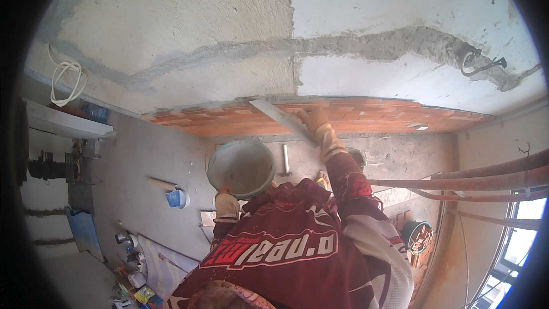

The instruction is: The person applies plaster to a ceiling using a trowel and a bucket. They repeatedly scoop plaster from the bucket and spread it onto the ceiling surface, smoothing the material with the trowel.

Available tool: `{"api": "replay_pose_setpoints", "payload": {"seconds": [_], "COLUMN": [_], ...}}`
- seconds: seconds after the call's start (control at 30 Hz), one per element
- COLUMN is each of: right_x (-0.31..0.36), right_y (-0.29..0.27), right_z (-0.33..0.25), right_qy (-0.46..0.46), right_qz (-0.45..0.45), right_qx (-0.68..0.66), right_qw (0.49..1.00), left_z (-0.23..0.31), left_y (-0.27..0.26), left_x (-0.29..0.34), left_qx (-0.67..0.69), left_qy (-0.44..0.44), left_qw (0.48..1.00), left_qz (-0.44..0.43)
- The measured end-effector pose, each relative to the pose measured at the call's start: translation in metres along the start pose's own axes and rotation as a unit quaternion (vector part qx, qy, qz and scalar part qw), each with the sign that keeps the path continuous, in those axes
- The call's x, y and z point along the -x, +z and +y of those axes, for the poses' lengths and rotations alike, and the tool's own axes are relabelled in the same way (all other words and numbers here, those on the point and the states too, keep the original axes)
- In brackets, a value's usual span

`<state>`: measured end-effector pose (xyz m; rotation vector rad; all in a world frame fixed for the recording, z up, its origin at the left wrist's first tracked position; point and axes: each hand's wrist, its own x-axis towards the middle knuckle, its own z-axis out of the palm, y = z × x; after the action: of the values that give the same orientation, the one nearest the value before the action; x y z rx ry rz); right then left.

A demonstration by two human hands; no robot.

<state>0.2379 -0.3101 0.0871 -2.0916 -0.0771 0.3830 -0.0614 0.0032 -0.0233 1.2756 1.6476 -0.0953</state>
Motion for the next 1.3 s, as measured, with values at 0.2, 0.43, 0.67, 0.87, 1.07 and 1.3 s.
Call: {"api": "replay_pose_setpoints", "payload": {"seconds": [0.2, 0.43, 0.67, 0.87, 1.07, 1.3], "right_x": [-0.003, 0.003, 0.026, 0.031, 0.039, 0.044], "right_y": [0.066, 0.048, -0.013, -0.065, -0.120, -0.061], "right_z": [0.013, 0.038, 0.052, 0.083, 0.119, 0.091], "right_qy": [0.025, 0.012, 0.073, 0.091, 0.101, -0.008], "right_qz": [0.012, 0.075, 0.086, 0.134, 0.166, 0.060], "right_qx": [-0.087, -0.077, -0.101, -0.089, -0.075, -0.044], "right_qw": [0.996, 0.994, 0.988, 0.983, 0.978, 0.997], "left_z": [0.011, 0.025, -0.019, -0.003, -0.001, -0.006], "left_y": [-0.003, -0.003, 0.013, 0.028, 0.032, 0.055], "left_x": [0.008, 0.025, -0.042, -0.018, -0.002, -0.040], "left_qx": [0.003, -0.020, 0.025, -0.105, -0.252, -0.027], "left_qy": [0.001, 0.006, -0.060, 0.047, 0.337, -0.004], "left_qw": [1.000, 1.000, 0.998, 0.993, 0.903, 0.994], "left_qz": [-0.001, -0.001, -0.024, 0.005, -0.089, -0.110]}}
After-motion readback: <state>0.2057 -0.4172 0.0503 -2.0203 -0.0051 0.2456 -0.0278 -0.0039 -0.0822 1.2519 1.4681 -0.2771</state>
